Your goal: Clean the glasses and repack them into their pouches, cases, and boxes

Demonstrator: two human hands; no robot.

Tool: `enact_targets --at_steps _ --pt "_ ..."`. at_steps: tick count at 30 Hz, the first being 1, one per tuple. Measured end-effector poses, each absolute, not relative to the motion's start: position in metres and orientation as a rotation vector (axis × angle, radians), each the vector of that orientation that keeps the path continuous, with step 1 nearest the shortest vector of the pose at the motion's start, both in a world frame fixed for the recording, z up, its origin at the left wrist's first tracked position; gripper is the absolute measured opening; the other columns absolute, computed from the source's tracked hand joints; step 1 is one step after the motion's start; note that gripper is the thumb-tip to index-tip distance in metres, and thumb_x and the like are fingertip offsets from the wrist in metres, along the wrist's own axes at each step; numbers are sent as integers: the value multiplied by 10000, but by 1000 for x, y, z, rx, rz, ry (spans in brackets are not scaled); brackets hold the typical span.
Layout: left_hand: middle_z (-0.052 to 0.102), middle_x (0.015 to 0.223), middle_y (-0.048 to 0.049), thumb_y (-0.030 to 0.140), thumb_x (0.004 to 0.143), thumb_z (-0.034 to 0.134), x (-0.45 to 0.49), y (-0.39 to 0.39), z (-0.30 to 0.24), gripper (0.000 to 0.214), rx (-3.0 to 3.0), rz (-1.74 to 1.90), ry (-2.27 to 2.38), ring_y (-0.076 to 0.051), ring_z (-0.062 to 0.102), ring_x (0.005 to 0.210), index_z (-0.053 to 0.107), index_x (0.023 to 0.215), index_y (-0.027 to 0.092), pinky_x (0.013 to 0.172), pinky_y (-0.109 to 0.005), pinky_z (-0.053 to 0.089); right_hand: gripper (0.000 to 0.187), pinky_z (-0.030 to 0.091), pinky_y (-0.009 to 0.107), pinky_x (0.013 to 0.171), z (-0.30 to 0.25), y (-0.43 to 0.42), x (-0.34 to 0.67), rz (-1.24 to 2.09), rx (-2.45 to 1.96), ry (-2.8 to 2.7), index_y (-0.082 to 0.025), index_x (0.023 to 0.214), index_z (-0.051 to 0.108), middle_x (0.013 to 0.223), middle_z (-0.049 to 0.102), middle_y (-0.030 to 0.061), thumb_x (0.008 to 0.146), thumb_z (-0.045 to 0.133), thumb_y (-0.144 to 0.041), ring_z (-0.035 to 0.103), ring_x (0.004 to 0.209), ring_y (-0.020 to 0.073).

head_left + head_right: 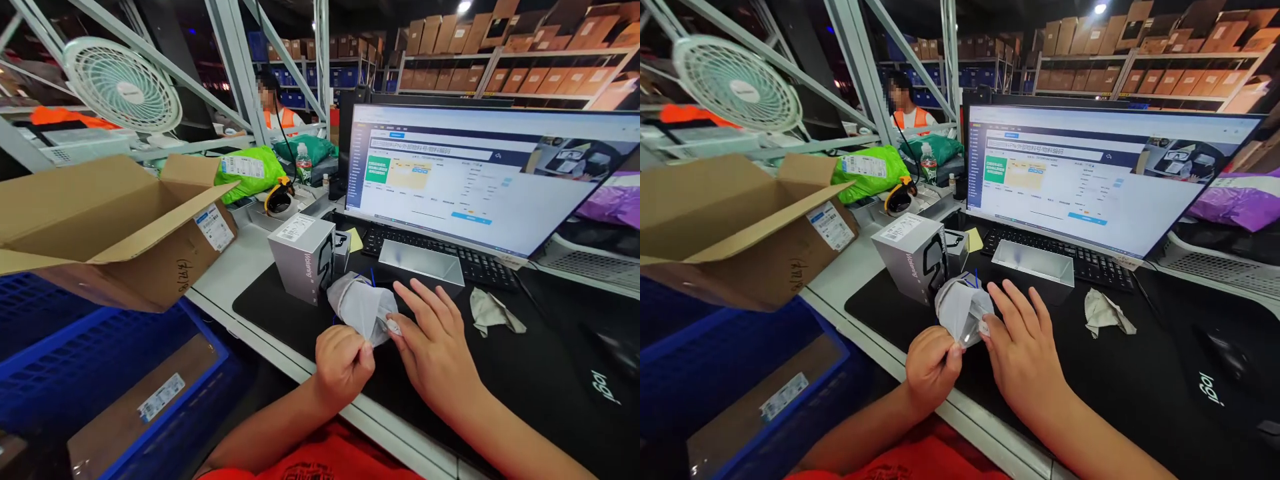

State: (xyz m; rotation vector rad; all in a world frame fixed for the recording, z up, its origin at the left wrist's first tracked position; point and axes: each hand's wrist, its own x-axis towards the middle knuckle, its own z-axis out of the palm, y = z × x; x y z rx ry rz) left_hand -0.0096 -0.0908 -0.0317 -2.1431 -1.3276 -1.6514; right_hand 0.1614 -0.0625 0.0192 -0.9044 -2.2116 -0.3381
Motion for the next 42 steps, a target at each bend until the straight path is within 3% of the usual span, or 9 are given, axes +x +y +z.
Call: enact_targets --at_steps 7,9,13,19,25,30,35,37,42 --pt "514 540 55 281 863 570 -45 -80 42 131 -2211 -1574 -1569 -100 468 466 594 758 206 499 -238 340 240 259 567 1221 21 -72 166 -485 -886 -2328 -196 1205 656 1523 491 134 994 543 -214 298 1500 284" --pt "529 539 72 347 813 672 -50 -69 68 142 -2445 -1240 -1735 -98 475 451 644 853 214 482 -223 300 290 224 560 1235 20 -77 165 -536 -886 -2354 -190 1264 627 1548 461 133 983 563 -217 254 1518 283" --pt "607 597 41 463 693 805 -47 -49 94 287 -2687 -499 -1656 -141 545 492 680 784 221 476 -226 242 323 180 539 1251 17 -82 163 -571 -886 -2372 -176 1288 609 1545 462 144 970 589 -229 210 1533 284" --pt "706 718 -55 169 841 620 -25 -41 100 120 -2675 -14 -1528 -234 683 661 697 748 174 557 -287 424 267 259 556 1226 18 -80 163 -575 -850 -2377 -165 1232 633 1544 451 158 983 553 -222 241 1519 300" --pt "720 815 -35 154 875 589 -1 -51 109 131 -2827 -307 -1156 -203 659 734 658 770 191 628 -307 469 218 399 583 1139 20 -71 168 -430 -952 -2231 -137 1125 647 1520 436 225 958 511 -101 277 1500 354" --pt "674 789 -51 85 873 540 18 -60 88 149 -2724 -633 -871 -205 614 717 635 786 159 642 -332 469 463 464 547 1100 8 -55 175 -364 -904 -2165 -94 1427 458 1450 519 228 965 446 -108 403 1433 313" --pt "641 753 -27 279 944 589 11 -77 35 132 -2486 -1400 -1009 -165 564 686 626 903 159 647 -300 447 383 552 515 976 9 -48 178 -249 -997 -2171 -104 1293 615 1355 598 205 937 479 -144 583 1237 326" --pt "559 649 4 293 930 586 4 -87 7 150 -2297 -1652 -1112 -143 506 603 591 835 178 585 -286 391 360 560 515 965 11 -48 177 -232 -1029 -2202 -98 1218 669 1336 608 204 899 504 -110 593 1212 333" --pt "558 637 25 324 961 518 -20 -96 -36 191 -2138 -1720 -1570 -120 494 557 603 850 193 563 -263 384 362 557 527 985 13 -50 177 -198 -1025 -2246 -67 1197 681 1321 606 222 869 531 -103 581 1216 348"
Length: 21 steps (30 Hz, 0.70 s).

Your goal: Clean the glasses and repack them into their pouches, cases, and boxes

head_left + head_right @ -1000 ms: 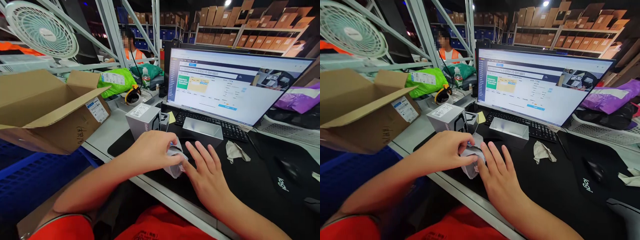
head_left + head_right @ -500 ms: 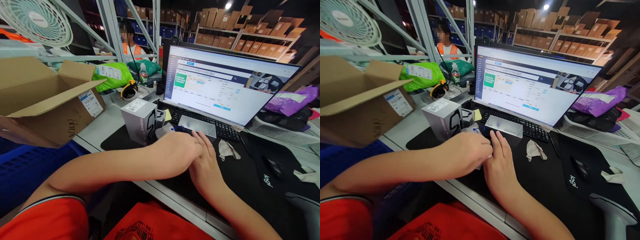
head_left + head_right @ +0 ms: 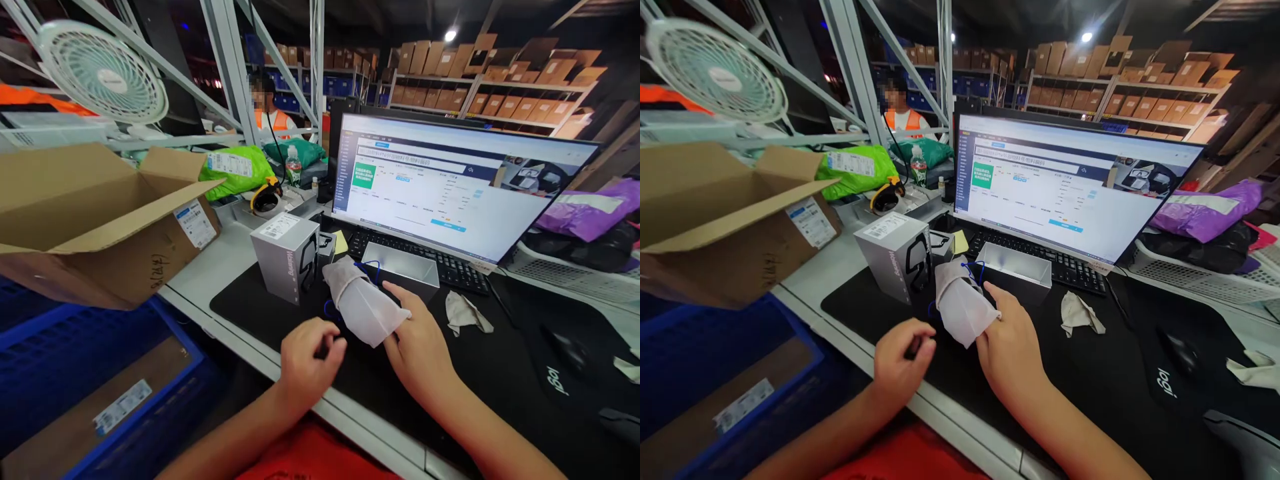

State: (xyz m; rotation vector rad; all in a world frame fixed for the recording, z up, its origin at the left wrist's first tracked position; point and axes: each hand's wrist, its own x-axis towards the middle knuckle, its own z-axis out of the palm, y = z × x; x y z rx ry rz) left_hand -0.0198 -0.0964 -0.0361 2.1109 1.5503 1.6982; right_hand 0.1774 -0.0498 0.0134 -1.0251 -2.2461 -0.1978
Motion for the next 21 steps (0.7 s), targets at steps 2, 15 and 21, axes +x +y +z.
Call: enact_targets --at_steps 2,15,21 --pt "607 721 13 320 969 503 -29 -90 -38 172 1981 1586 1722 -130 532 617 622 941 198 607 -267 418 350 550 529 997 13 -51 178 -198 -1017 -2254 -79 1189 684 1341 590 220 875 534 -120 568 1237 351" --pt "658 851 -18 301 1011 438 -26 -53 -13 190 2206 1410 1904 -184 621 788 582 937 203 688 -310 476 344 536 534 998 11 -56 175 -335 -922 -2273 -94 1152 656 1383 530 220 838 526 -42 527 1269 349" --pt "660 791 -29 177 992 443 -20 -56 -14 226 2647 1530 1769 -176 548 704 649 902 203 599 -312 409 355 473 549 1048 8 -55 169 -459 -890 -2215 -119 1136 642 1409 537 203 826 498 -25 472 1348 355"
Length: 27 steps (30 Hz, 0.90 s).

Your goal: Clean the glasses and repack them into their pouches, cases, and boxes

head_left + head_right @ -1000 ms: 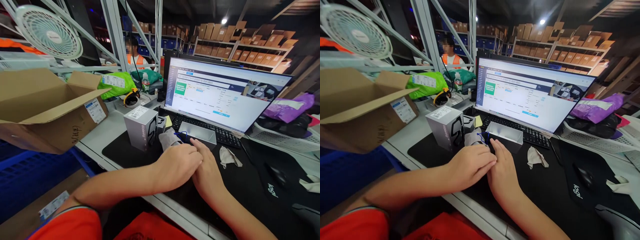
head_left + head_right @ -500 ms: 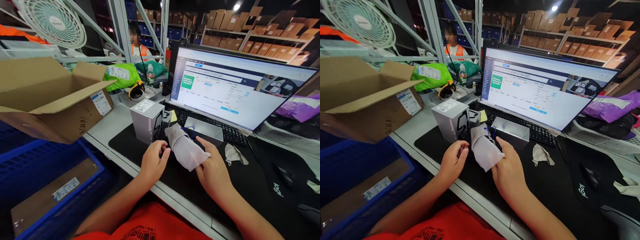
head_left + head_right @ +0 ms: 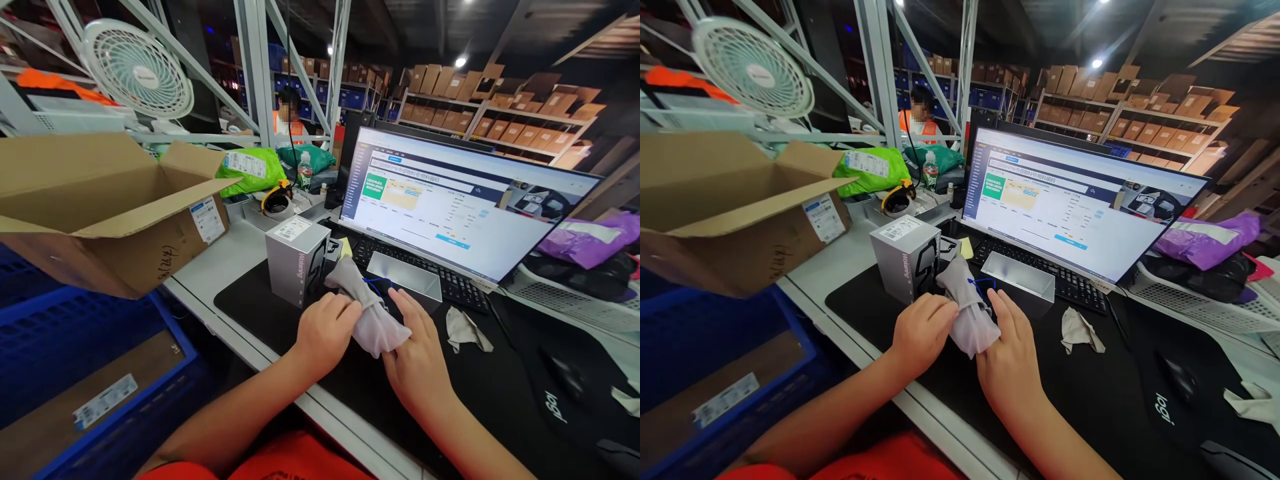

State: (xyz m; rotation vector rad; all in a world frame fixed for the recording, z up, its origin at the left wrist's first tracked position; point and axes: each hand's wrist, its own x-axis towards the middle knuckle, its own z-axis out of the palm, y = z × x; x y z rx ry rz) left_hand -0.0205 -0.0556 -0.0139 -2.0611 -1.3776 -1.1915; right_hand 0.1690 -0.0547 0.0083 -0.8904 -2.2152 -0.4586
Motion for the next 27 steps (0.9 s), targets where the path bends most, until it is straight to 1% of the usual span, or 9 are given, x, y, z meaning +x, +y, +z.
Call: enact_targets --at_steps 2,4,7,10,12,16,20,25,27 --pt "657 774 -21 130 970 460 -19 -58 -12 212 -2056 -1153 -1212 -160 526 667 651 911 198 556 -301 379 331 443 558 1061 8 -55 168 -476 -894 -2169 -141 1085 649 1401 559 195 809 505 -29 481 1348 349" --pt "650 757 -18 106 957 477 -19 -60 -10 188 -2040 -1185 -1123 -152 524 655 642 919 188 549 -285 383 285 408 575 1075 10 -57 168 -461 -893 -2122 -188 1001 657 1380 593 157 798 523 -39 500 1338 339" --pt "656 772 -32 104 947 516 -18 -64 -8 123 -2021 -1294 -1123 -155 556 688 617 938 172 591 -267 439 231 351 620 1093 12 -61 168 -418 -910 -2035 -239 917 649 1336 638 91 803 551 -64 521 1317 332" --pt "676 814 -61 78 935 530 -13 -68 -8 103 -2017 -1367 -1147 -171 594 742 595 971 150 651 -281 485 194 302 670 1098 11 -65 166 -416 -935 -1960 -247 874 639 1307 660 67 802 571 -81 524 1304 344" --pt "677 812 -69 69 933 523 -8 -70 -8 108 -2037 -1403 -1155 -179 595 742 586 973 147 666 -295 489 159 288 673 1104 8 -66 164 -424 -932 -1951 -247 856 628 1307 665 61 812 583 -101 524 1303 346" --pt "654 752 -51 80 942 484 -1 -73 -5 140 -2098 -1369 -1026 -162 547 659 592 978 161 610 -282 447 134 310 605 1123 2 -61 162 -319 -852 -2010 -242 919 633 1267 688 56 861 567 -141 545 1292 308" --pt "661 747 -45 80 926 488 -5 -73 -3 173 -2163 -1337 -884 -151 558 639 605 1023 162 580 -268 434 191 328 574 1115 -1 -56 165 -253 -795 -1993 -228 1037 644 1105 719 55 879 555 -167 616 1175 276" --pt "668 778 -42 117 933 540 -13 -76 -10 94 -2066 -1503 -1044 -161 602 709 589 987 177 671 -282 490 120 379 559 1092 1 -57 164 -201 -807 -1998 -204 928 661 1014 662 64 860 568 -169 627 1092 264" --pt "665 812 -50 217 938 583 -14 -79 -12 61 -2022 -1569 -1127 -173 606 745 582 988 181 703 -302 503 113 389 561 1096 2 -56 164 -202 -761 -2004 -200 904 663 1031 643 69 859 571 -152 613 1125 264"
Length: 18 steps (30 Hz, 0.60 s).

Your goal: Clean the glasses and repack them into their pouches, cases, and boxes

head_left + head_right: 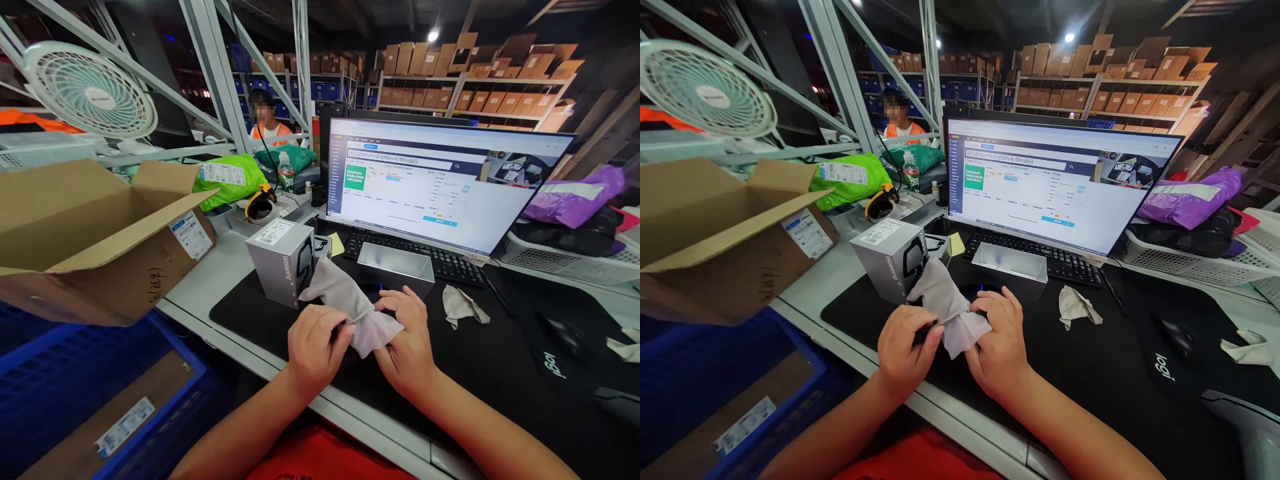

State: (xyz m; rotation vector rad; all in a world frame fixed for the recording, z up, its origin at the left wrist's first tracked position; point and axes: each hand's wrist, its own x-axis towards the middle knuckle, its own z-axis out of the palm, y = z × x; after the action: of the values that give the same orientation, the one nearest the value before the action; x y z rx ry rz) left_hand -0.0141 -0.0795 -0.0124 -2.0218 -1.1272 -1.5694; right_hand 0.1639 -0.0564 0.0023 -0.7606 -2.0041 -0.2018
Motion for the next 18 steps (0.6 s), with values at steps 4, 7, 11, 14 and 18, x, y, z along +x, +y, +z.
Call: enact_targets --at_steps 4,7,11,14,18 --pt "648 912 -88 330 886 657 -15 -85 -7 277 -1956 -1461 -1275 -202 584 798 632 1111 169 708 -335 502 128 392 591 1107 4 -56 164 -274 -725 -2096 -189 847 658 1245 600 121 839 556 -112 499 1317 310" --pt "662 953 -74 236 891 649 -15 -86 3 242 -1974 -1295 -1364 -186 560 791 682 1128 201 688 -313 477 189 352 600 1142 1 -59 162 -360 -721 -2160 -182 686 574 1338 575 138 832 534 -69 421 1402 326" --pt "693 917 -42 206 955 575 -15 -84 10 146 -1983 -1148 -1352 -166 551 746 704 1021 193 624 -287 457 215 321 596 1162 -4 -63 160 -425 -742 -2177 -177 674 539 1358 584 157 840 509 -45 407 1420 333" --pt "699 899 -41 178 974 533 -12 -81 10 165 -1977 -1134 -1317 -164 560 742 697 977 179 610 -279 464 190 314 604 1161 -5 -63 160 -425 -726 -2172 -172 730 572 1348 595 167 841 495 -38 409 1419 337" --pt "707 886 -32 125 945 547 -6 -77 12 143 -2071 -1158 -1122 -165 574 749 681 927 171 623 -289 460 288 358 591 1139 -5 -59 160 -401 -703 -2175 -140 1128 625 1338 595 179 884 482 -85 414 1415 319"
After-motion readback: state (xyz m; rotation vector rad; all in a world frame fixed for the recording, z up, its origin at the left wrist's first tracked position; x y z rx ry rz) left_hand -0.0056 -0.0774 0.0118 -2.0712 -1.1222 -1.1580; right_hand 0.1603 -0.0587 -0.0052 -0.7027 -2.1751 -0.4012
